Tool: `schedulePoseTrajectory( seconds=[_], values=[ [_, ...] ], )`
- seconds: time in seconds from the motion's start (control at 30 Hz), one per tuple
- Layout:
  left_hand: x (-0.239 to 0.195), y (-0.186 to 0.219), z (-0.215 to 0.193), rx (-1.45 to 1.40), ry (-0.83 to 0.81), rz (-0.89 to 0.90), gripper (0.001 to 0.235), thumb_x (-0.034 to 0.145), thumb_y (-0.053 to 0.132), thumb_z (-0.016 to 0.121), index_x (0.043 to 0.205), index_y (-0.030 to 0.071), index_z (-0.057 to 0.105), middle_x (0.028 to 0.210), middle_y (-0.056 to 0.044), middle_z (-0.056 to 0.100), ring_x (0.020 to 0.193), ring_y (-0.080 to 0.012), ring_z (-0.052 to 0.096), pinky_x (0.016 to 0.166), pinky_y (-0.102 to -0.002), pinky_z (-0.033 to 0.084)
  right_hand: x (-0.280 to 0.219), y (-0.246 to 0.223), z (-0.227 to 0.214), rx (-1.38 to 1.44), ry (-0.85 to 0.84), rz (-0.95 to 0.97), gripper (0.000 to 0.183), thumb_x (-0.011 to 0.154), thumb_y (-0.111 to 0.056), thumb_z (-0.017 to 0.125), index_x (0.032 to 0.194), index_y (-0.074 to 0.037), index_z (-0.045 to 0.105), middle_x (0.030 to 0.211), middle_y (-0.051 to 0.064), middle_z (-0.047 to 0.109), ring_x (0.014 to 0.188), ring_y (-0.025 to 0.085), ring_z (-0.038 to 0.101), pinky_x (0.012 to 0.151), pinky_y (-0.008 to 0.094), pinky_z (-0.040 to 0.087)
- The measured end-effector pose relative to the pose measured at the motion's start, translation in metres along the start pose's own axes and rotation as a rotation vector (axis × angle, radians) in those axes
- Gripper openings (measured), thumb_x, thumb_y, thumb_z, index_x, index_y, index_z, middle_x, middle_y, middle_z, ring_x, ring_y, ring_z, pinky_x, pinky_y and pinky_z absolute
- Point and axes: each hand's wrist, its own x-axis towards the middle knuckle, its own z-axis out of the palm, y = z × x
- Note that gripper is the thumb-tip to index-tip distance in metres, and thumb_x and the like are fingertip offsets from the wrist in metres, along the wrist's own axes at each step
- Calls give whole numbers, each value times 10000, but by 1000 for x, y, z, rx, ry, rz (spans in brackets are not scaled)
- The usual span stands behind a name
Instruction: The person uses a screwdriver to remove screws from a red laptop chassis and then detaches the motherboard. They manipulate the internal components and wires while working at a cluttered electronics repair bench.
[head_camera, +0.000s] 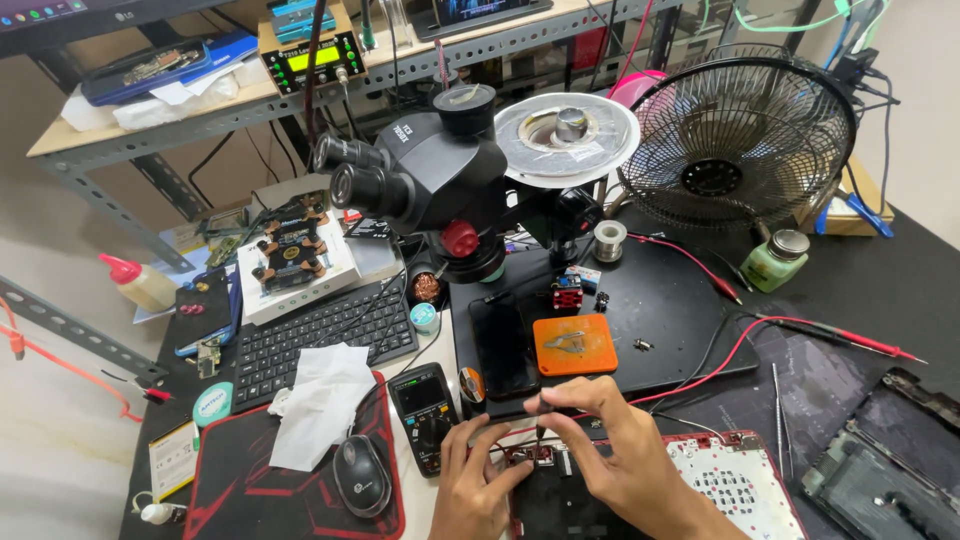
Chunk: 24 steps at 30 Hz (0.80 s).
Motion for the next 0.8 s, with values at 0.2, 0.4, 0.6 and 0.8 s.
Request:
schedulePoseTrajectory(
  seconds=[0.2,0.4,0.6,0.8],
  values=[
    [-10,-17,15,-27,73,100,255,654,120,730,884,169,829,1202,-143,669,1218,-410,564,1002,-578,437,0,7,0,-5,2,-72,363,827,3,834,1100,-50,601,1014,110,721,907,193,745,808,308,593],
    [-2,-6,5,-13,38,51,311,620,16,683,871,143,816,1212,-139,678,1241,-411,575,1026,-571,440,-2,9,-2,124,-92,84,257,926,67,689,1131,-46,584,1059,114,732,929,204,788,830,306,646],
    [-5,-8,8,-21,40,44,233,677,76,735,881,154,816,1215,-127,675,1247,-396,576,1029,-575,436,-7,14,-3,125,-96,-31,347,889,46,785,1151,-65,586,1022,120,702,897,195,759,783,293,628],
    [-6,-12,10,-22,34,57,194,689,141,761,869,173,826,1198,-131,677,1228,-398,570,1013,-568,423,-1,5,-2,155,-185,46,313,942,72,679,1196,-58,551,1074,115,750,974,208,807,836,325,652]
  ],
)
